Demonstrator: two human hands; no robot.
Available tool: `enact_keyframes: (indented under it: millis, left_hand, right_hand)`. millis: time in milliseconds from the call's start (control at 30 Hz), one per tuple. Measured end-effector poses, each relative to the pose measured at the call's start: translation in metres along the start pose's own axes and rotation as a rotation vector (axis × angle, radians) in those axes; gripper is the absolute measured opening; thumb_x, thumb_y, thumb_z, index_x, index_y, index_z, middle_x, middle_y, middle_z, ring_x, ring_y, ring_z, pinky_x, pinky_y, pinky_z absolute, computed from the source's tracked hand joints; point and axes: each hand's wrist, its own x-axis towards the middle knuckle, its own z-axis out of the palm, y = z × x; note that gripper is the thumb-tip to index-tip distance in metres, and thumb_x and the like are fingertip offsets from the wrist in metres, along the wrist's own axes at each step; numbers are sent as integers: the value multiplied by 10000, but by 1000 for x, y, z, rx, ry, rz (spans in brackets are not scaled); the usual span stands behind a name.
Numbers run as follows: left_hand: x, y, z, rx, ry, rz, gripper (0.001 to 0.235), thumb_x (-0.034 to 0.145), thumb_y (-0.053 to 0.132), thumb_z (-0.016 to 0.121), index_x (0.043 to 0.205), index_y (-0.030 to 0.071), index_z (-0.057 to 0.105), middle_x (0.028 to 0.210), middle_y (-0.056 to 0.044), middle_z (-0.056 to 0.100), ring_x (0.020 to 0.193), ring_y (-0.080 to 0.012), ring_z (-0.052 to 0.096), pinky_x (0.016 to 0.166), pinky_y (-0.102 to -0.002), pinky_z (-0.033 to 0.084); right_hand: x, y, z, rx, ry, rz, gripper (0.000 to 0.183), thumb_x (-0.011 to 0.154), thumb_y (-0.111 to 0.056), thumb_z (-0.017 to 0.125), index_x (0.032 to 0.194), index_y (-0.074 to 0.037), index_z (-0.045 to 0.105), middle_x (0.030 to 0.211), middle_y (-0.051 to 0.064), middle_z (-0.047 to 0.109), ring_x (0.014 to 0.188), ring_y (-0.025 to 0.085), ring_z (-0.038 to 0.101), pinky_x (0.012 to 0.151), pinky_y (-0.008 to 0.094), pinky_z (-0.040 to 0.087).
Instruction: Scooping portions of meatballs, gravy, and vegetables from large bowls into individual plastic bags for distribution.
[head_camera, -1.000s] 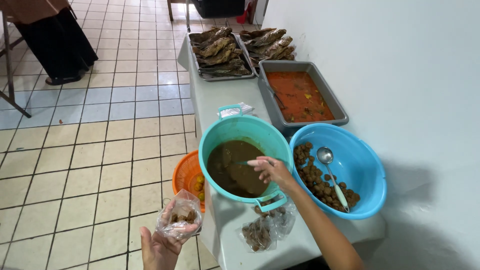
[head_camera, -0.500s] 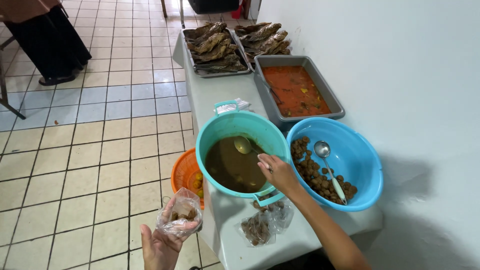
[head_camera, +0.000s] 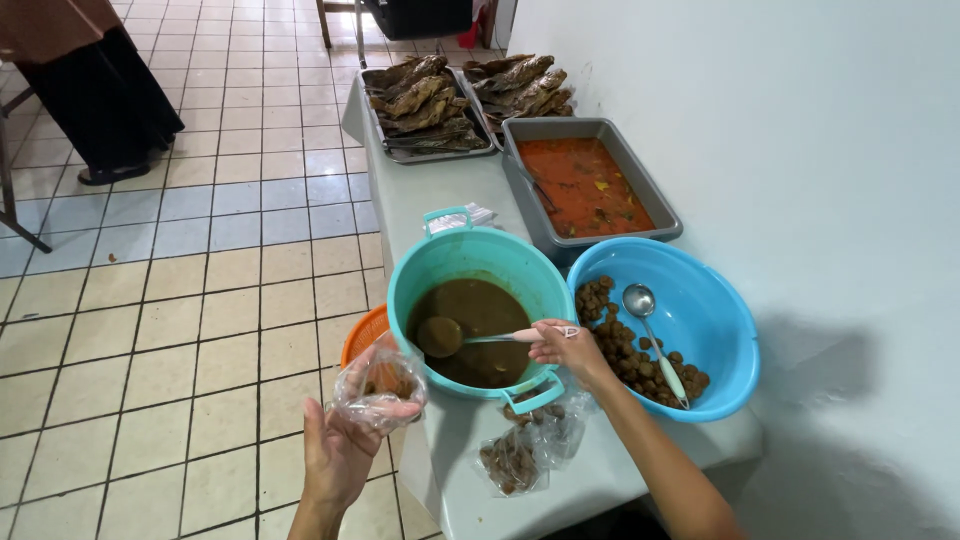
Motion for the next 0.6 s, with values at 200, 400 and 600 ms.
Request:
enact_keyframes:
  millis: [200, 400, 600]
  left_hand:
    - [53, 30, 38, 37, -176, 86, 1002, 975, 771, 198, 1674, 54, 175, 1072, -248, 753, 1180, -363, 676, 1118, -496, 453]
    - [70, 42, 70, -18, -121, 20, 951, 1003, 730, 147, 1633, 24, 241, 1037, -247, 755, 1144, -385, 695, 1110, -514, 446]
    - [57, 13, 67, 15, -23, -158, 960, 968, 746, 148, 1593, 35, 305, 973, -227, 767, 1075, -387, 720, 1047, -531, 519]
  right_hand:
    - [-32, -47, -23, -34, 83, -68, 443, 978, -325, 637, 1251, 23, 650, 908, 156, 748, 787, 203, 744, 715, 352, 628]
    - [-68, -89, -48, -61, 178, -148, 411, 991, -307, 617, 1224, 28, 665, 907, 171, 741, 780, 216, 736, 692, 360, 631]
    - [-78, -86, -82, -15, 184, -177, 388, 1020, -289, 604, 1203, 48, 665, 933, 173, 729, 791, 213, 727, 689, 350, 620]
